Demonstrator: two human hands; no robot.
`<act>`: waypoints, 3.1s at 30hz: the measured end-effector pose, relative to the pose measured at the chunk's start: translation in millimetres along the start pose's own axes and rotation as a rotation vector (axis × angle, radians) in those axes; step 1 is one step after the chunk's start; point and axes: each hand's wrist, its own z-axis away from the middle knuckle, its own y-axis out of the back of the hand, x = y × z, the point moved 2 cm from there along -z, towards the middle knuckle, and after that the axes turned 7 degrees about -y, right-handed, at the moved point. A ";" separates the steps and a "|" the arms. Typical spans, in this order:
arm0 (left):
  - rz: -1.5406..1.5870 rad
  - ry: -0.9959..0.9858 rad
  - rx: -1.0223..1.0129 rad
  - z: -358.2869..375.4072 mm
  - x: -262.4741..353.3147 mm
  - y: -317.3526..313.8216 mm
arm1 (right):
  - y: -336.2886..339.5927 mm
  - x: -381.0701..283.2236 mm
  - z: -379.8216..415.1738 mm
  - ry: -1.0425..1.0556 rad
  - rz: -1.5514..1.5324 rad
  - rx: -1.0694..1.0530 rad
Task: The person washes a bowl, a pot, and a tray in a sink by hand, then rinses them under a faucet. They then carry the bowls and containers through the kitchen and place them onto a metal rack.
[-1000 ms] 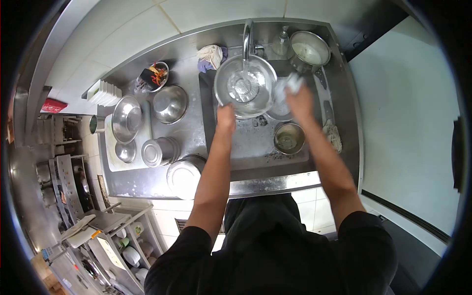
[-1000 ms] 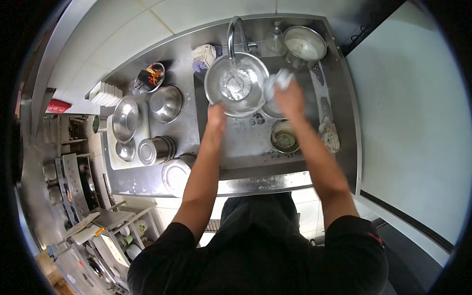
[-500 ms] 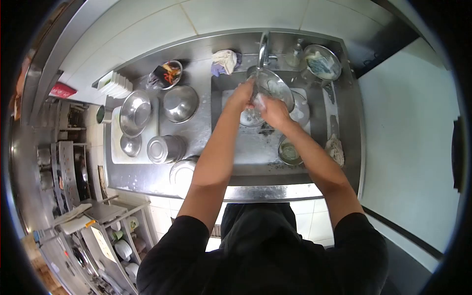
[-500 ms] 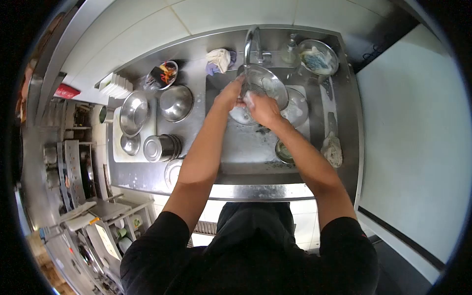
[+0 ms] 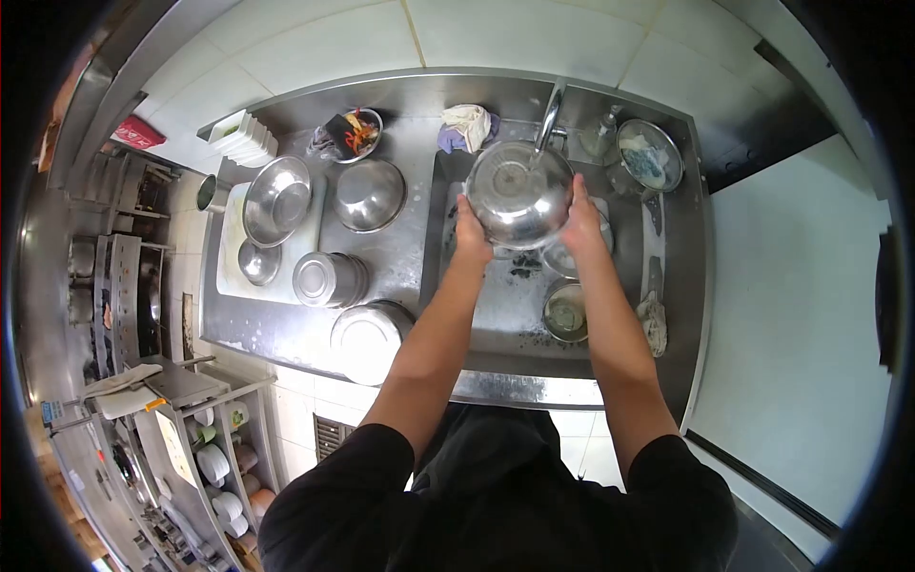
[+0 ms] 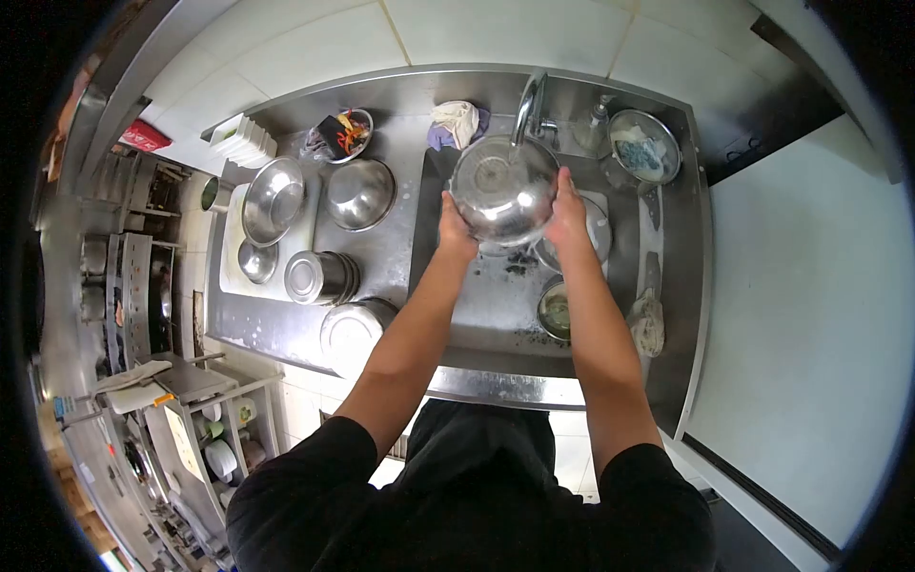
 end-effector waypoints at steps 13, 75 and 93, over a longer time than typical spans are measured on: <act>-0.539 -0.308 -0.106 -9.4 26.3 -60.6 | 70.8 44.5 -21.8 -0.311 -0.342 -0.271; 0.203 0.149 0.158 19.2 -39.7 47.1 | -26.7 -15.7 1.0 0.052 1.109 -0.132; -1.676 -1.204 -0.401 114.7 172.5 -23.6 | 48.5 85.7 -24.6 -0.181 0.957 -0.282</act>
